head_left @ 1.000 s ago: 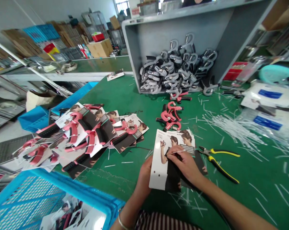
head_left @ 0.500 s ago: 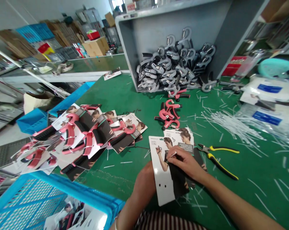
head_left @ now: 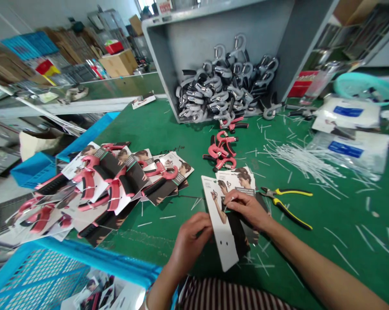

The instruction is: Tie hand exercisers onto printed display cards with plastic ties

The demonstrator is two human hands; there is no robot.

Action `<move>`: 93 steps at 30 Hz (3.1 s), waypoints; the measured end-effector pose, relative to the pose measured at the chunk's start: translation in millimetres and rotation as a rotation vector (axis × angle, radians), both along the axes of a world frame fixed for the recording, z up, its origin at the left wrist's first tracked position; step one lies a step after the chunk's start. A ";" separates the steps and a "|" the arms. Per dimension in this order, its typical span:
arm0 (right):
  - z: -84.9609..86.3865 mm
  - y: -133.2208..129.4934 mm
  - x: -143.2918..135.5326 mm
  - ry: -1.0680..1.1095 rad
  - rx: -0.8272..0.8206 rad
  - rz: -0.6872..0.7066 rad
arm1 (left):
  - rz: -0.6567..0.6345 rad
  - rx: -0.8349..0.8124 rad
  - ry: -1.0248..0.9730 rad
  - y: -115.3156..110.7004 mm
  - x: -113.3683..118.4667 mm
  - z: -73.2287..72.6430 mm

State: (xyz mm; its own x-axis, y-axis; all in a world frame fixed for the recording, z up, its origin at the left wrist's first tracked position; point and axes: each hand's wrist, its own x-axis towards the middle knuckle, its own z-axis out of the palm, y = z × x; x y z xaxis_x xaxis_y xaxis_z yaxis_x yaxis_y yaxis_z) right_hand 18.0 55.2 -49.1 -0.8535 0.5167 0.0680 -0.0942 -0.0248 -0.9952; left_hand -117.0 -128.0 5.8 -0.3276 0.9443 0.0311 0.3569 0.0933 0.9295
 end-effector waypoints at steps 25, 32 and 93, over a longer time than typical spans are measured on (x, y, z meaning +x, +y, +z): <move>13.0 -10.8 21.0 -0.043 0.365 0.154 | 0.019 0.045 0.175 12.8 11.7 -35.1; 29.2 -22.2 27.8 -0.106 0.632 0.217 | 0.284 -0.066 -0.201 11.9 14.9 -14.8; 56.2 -22.9 17.1 -0.189 0.218 -0.261 | 0.437 -0.025 -0.604 41.1 12.3 2.6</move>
